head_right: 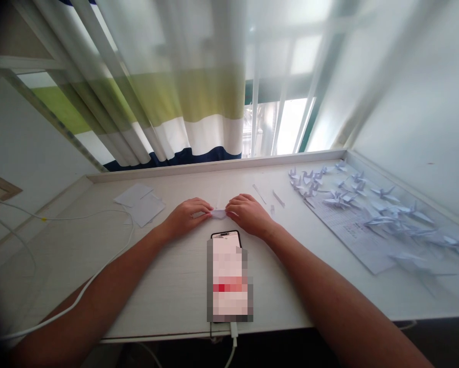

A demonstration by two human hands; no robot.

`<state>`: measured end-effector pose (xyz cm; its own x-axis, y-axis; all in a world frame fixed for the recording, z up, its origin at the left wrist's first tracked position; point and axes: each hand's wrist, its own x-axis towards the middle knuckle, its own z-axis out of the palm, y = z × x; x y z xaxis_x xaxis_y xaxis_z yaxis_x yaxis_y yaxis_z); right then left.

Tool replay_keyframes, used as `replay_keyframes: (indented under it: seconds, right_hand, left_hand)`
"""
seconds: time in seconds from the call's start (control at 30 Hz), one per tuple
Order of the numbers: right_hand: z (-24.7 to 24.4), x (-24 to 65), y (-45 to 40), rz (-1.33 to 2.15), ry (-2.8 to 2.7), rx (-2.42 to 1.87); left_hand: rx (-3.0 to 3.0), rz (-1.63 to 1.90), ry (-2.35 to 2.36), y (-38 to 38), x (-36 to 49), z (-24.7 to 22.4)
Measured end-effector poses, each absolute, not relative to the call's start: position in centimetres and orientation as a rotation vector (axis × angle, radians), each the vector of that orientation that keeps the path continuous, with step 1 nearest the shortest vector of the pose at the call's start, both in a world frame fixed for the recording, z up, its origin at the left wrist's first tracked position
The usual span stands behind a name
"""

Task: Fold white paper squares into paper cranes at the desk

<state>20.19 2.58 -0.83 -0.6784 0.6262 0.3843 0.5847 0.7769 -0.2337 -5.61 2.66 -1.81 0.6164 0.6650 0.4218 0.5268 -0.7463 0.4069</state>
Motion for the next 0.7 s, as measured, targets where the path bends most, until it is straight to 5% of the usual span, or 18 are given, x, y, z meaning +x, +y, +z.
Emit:
replay_keyframes:
  seconds: [0.7]
  right_hand:
    - [-0.81, 20.25, 2.56, 0.251, -2.552, -1.02]
  left_hand:
    - [2.52, 0.734, 1.101, 2.28, -5.77, -2.05]
